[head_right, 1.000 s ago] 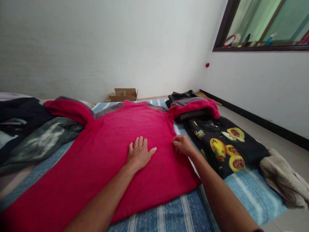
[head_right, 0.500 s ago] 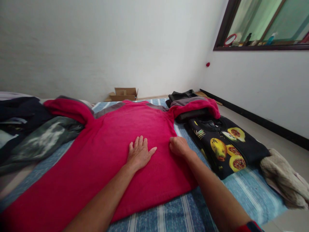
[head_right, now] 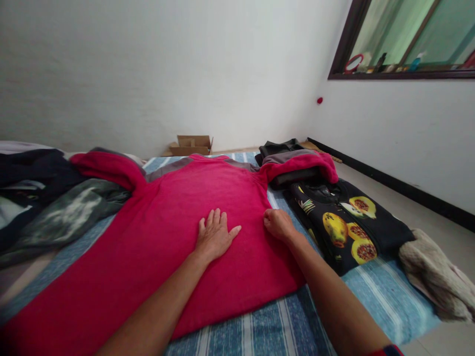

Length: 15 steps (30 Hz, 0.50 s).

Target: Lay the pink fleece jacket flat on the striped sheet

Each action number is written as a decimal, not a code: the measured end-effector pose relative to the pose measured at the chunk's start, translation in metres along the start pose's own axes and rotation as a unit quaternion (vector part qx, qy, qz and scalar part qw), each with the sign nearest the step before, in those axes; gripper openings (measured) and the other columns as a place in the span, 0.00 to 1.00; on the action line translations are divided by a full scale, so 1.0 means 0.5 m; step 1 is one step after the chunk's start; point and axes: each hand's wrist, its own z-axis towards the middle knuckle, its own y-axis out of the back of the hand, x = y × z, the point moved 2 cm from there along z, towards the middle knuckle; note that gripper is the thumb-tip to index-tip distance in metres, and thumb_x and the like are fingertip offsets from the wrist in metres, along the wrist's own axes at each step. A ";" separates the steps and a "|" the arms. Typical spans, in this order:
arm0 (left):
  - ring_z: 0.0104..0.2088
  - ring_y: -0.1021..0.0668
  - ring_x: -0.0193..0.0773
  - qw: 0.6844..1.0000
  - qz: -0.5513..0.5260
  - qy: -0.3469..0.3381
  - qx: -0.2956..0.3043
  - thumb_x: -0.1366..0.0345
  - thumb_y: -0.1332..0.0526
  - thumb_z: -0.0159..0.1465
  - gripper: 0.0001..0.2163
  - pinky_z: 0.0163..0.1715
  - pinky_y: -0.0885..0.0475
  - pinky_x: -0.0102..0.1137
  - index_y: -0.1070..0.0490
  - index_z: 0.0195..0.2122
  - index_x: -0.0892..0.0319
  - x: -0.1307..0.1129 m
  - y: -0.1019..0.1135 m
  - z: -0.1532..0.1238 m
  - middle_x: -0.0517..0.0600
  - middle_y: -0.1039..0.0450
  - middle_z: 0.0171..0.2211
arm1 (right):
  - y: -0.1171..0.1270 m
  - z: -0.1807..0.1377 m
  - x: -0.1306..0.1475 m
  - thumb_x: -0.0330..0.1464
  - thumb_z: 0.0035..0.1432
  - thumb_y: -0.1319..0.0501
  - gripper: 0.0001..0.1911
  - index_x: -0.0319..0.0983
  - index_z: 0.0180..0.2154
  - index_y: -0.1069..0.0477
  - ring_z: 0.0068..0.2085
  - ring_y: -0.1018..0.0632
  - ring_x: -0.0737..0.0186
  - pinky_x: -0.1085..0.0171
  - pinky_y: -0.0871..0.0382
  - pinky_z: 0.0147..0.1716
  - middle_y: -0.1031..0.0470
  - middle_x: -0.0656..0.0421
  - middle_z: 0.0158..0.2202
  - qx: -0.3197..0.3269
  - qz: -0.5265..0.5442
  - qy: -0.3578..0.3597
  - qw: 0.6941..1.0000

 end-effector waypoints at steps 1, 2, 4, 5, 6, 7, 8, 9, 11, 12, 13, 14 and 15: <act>0.64 0.50 0.52 1.000 0.000 0.000 -0.001 0.44 0.59 0.63 0.35 0.58 0.51 0.50 0.46 0.62 0.67 0.000 -0.001 0.001 0.62 0.53 0.64 | -0.001 0.002 0.002 0.29 0.53 0.48 0.12 0.36 0.29 0.26 0.29 0.27 0.64 0.68 0.44 0.28 0.24 0.54 0.28 0.007 -0.011 0.003 1.000; 0.64 0.50 0.52 1.000 0.000 0.000 -0.003 0.44 0.59 0.63 0.35 0.58 0.51 0.50 0.46 0.62 0.67 0.001 -0.002 0.001 0.62 0.53 0.64 | -0.001 0.004 0.005 0.29 0.54 0.48 0.11 0.36 0.29 0.26 0.30 0.26 0.63 0.67 0.44 0.28 0.24 0.53 0.29 0.015 -0.021 0.005 1.000; 0.64 0.50 0.52 1.000 -0.001 0.001 -0.008 0.44 0.59 0.63 0.35 0.58 0.52 0.50 0.46 0.62 0.67 0.002 -0.005 0.003 0.62 0.53 0.64 | -0.002 0.007 0.011 0.29 0.54 0.48 0.12 0.36 0.30 0.26 0.32 0.25 0.61 0.66 0.43 0.29 0.23 0.51 0.30 0.029 -0.039 0.007 0.999; 0.64 0.50 0.52 1.000 -0.001 0.001 -0.010 0.44 0.59 0.63 0.35 0.58 0.52 0.50 0.46 0.61 0.67 0.002 -0.007 0.003 0.62 0.53 0.64 | -0.002 0.009 0.014 0.29 0.54 0.48 0.12 0.36 0.30 0.26 0.32 0.25 0.60 0.66 0.42 0.30 0.23 0.49 0.31 0.034 -0.045 0.007 0.998; 0.64 0.50 0.52 1.000 -0.001 0.001 -0.012 0.44 0.59 0.63 0.35 0.58 0.52 0.50 0.46 0.61 0.67 0.002 -0.008 0.004 0.62 0.53 0.64 | -0.003 0.010 0.017 0.29 0.54 0.48 0.12 0.36 0.30 0.26 0.33 0.25 0.59 0.66 0.42 0.30 0.23 0.48 0.32 0.036 -0.049 0.005 0.998; 0.64 0.50 0.52 1.000 -0.001 0.000 -0.013 0.44 0.59 0.63 0.35 0.58 0.52 0.50 0.46 0.62 0.66 0.003 -0.010 0.004 0.62 0.53 0.64 | -0.003 0.011 0.019 0.28 0.54 0.48 0.12 0.35 0.30 0.26 0.33 0.24 0.58 0.66 0.41 0.30 0.23 0.47 0.32 0.037 -0.051 0.002 0.998; 0.64 0.50 0.52 1.000 -0.002 0.000 -0.014 0.44 0.59 0.63 0.35 0.58 0.52 0.50 0.46 0.61 0.66 0.003 -0.010 0.004 0.62 0.53 0.64 | -0.004 0.013 0.020 0.28 0.53 0.48 0.12 0.35 0.30 0.26 0.33 0.24 0.58 0.66 0.41 0.30 0.23 0.47 0.32 0.035 -0.049 -0.001 0.998; 0.64 0.50 0.52 1.000 -0.002 -0.001 -0.014 0.44 0.59 0.63 0.35 0.58 0.52 0.50 0.46 0.61 0.66 0.003 -0.010 0.003 0.62 0.53 0.64 | -0.004 0.014 0.019 0.27 0.53 0.48 0.12 0.35 0.29 0.26 0.33 0.24 0.59 0.66 0.41 0.30 0.23 0.47 0.32 0.032 -0.044 -0.005 0.999; 0.64 0.50 0.52 1.000 -0.004 -0.001 -0.010 0.44 0.59 0.63 0.34 0.58 0.52 0.50 0.46 0.61 0.67 0.003 -0.008 0.002 0.62 0.53 0.64 | -0.004 0.014 0.012 0.26 0.52 0.48 0.12 0.35 0.30 0.26 0.33 0.25 0.61 0.68 0.40 0.29 0.23 0.50 0.30 0.020 -0.026 -0.013 0.999; 0.64 0.50 0.52 1.000 -0.004 -0.001 -0.007 0.44 0.59 0.63 0.34 0.58 0.52 0.50 0.46 0.62 0.67 0.003 -0.007 0.001 0.62 0.53 0.64 | -0.005 0.013 0.006 0.26 0.51 0.49 0.12 0.34 0.30 0.26 0.32 0.25 0.62 0.69 0.40 0.28 0.23 0.52 0.29 0.013 -0.013 -0.018 1.000; 0.64 0.50 0.52 1.000 -0.005 -0.002 -0.005 0.44 0.59 0.63 0.34 0.58 0.52 0.50 0.46 0.62 0.67 0.002 -0.005 0.000 0.62 0.53 0.64 | -0.005 0.011 -0.001 0.26 0.51 0.50 0.13 0.34 0.31 0.26 0.30 0.26 0.63 0.70 0.41 0.27 0.24 0.53 0.28 0.007 0.001 -0.022 1.000; 0.64 0.50 0.52 1.000 -0.005 -0.003 -0.003 0.44 0.59 0.63 0.34 0.58 0.52 0.50 0.46 0.62 0.67 0.002 -0.004 -0.001 0.62 0.53 0.64 | -0.005 0.008 -0.007 0.25 0.52 0.51 0.14 0.34 0.31 0.27 0.28 0.26 0.65 0.70 0.41 0.25 0.25 0.55 0.26 0.003 0.015 -0.026 1.000; 0.64 0.50 0.52 1.000 -0.005 -0.003 -0.002 0.45 0.60 0.63 0.34 0.58 0.52 0.50 0.46 0.62 0.67 0.002 -0.003 -0.002 0.62 0.53 0.64 | -0.005 0.005 -0.013 0.25 0.52 0.52 0.15 0.33 0.32 0.27 0.25 0.27 0.66 0.71 0.41 0.23 0.26 0.56 0.24 0.002 0.030 -0.028 0.999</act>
